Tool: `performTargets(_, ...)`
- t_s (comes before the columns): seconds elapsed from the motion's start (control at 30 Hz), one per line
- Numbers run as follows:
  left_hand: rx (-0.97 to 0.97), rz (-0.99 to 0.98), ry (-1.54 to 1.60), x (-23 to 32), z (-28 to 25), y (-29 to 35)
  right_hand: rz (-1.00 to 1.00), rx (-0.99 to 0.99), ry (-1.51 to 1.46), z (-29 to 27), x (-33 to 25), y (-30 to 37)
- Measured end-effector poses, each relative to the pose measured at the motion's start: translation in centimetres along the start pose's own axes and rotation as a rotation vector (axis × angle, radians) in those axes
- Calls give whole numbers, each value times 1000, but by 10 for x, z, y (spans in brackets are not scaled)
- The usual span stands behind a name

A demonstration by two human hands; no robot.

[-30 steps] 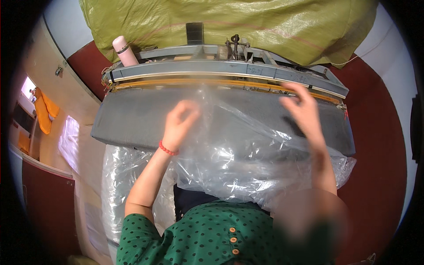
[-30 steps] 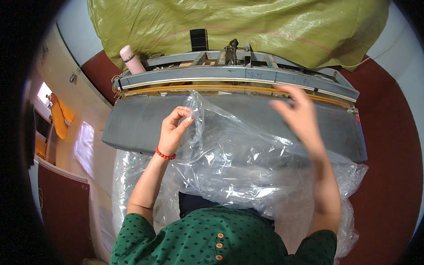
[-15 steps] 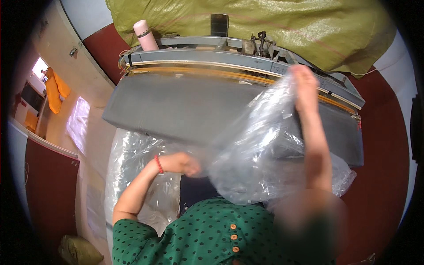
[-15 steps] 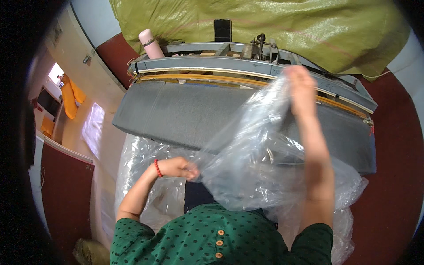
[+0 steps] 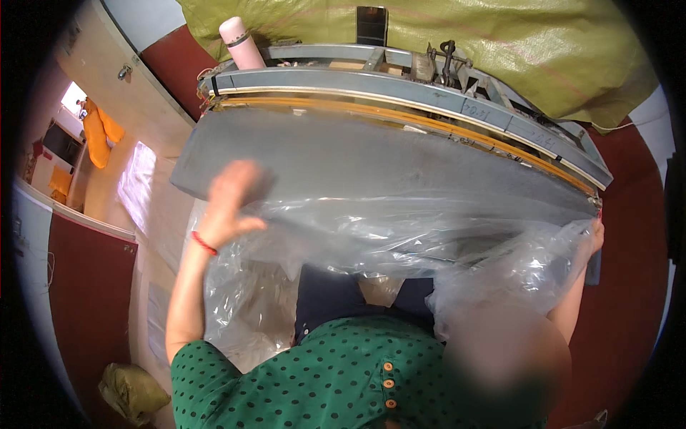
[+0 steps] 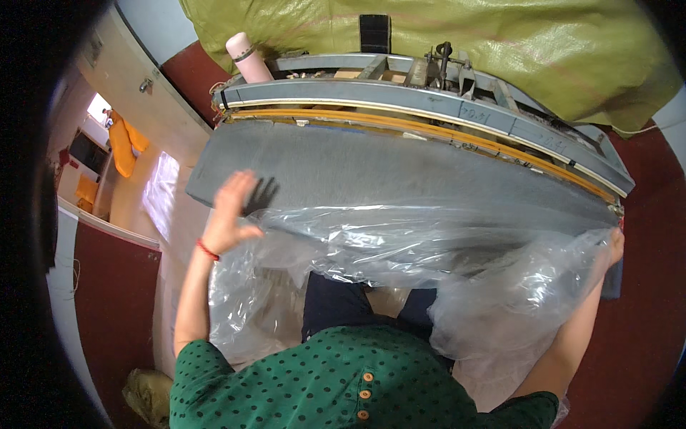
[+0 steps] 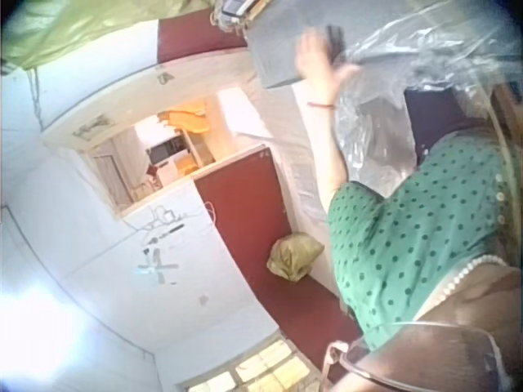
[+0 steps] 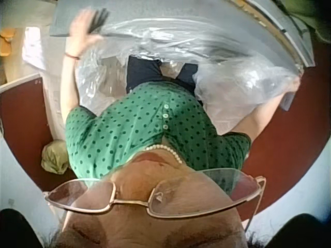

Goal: Manually placing plastic film over a large grey industrial component as part of a manufacturing or packaging process.

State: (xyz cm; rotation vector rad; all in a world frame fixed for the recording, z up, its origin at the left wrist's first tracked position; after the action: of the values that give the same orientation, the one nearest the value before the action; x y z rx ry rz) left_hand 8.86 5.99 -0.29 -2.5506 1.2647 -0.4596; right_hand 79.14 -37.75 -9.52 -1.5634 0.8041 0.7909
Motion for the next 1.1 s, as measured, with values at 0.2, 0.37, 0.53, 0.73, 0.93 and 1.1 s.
performTargets(0.2,-305,-5,-210,-57,39,19,225,-107,-281,-33,27,0)
performTargets(0.37,493,-149,-218,-81,-123,-32,35,-129,111,-48,45,-15)
performTargets(0.53,260,2,-11,-20,-16,-55,6,-81,534,-42,13,6)
performTargets(0.73,45,-682,-214,-251,85,-26,184,-2,1084,-88,19,-1)
performTargets(0.93,24,-928,-171,-352,77,-9,305,-44,1103,-91,37,-6)
performTargets(1.1,752,-554,108,-272,28,-38,237,-10,1034,-54,-2,3)
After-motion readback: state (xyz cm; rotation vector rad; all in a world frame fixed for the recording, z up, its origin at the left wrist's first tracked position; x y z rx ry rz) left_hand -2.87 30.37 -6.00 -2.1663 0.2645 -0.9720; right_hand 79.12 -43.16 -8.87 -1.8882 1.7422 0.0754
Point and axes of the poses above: each hand's wrist, its own y-axis away from the middle knuckle, its own z-axis out of the palm, x = y × z, the point moved 10 cm from there along -y, towards the middle knuckle
